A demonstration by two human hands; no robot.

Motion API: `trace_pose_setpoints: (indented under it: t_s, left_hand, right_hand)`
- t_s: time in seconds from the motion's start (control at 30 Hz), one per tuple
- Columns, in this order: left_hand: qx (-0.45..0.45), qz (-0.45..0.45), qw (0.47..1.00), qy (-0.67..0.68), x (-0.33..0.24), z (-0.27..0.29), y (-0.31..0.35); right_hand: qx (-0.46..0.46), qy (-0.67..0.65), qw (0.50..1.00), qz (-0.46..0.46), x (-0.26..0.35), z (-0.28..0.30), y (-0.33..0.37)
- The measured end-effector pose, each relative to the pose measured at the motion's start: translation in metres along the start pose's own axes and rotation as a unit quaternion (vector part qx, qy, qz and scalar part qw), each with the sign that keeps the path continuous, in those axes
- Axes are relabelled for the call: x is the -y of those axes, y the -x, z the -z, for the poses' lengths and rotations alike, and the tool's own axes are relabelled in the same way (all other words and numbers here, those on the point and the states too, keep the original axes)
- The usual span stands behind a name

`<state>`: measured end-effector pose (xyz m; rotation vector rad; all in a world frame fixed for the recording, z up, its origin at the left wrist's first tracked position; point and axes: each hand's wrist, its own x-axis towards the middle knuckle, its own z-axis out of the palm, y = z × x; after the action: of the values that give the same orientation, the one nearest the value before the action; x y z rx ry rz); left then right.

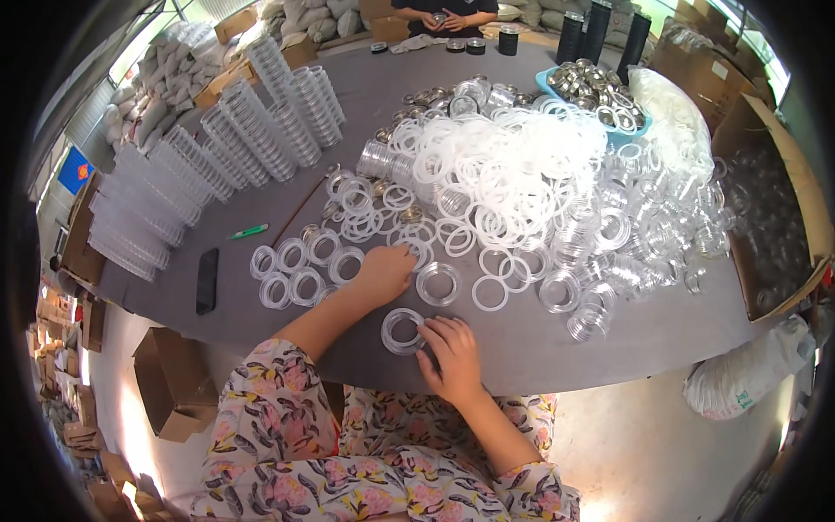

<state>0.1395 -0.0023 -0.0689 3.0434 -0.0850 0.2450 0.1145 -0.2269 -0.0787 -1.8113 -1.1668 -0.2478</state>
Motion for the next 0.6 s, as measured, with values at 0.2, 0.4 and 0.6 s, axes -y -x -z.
trace_pose_setpoints:
  t_s: [0.2,0.4,0.6]
  left_hand:
    - [-0.133,0.118,0.934,0.310,-0.009,0.032,0.021]
    - [0.026,0.185,0.618,0.764,-0.047,0.076,0.052]
    - [0.023,0.210,0.675,0.707,-0.066,0.077,0.075]
  right_hand:
    - [-0.079,-0.051,0.995,-0.042,-0.001,0.001,0.004]
    - [-0.121,-0.565,0.752,-0.318,0.033,-0.001,-0.028]
    - [-0.115,-0.653,0.620,-0.419,0.031,0.006,-0.016]
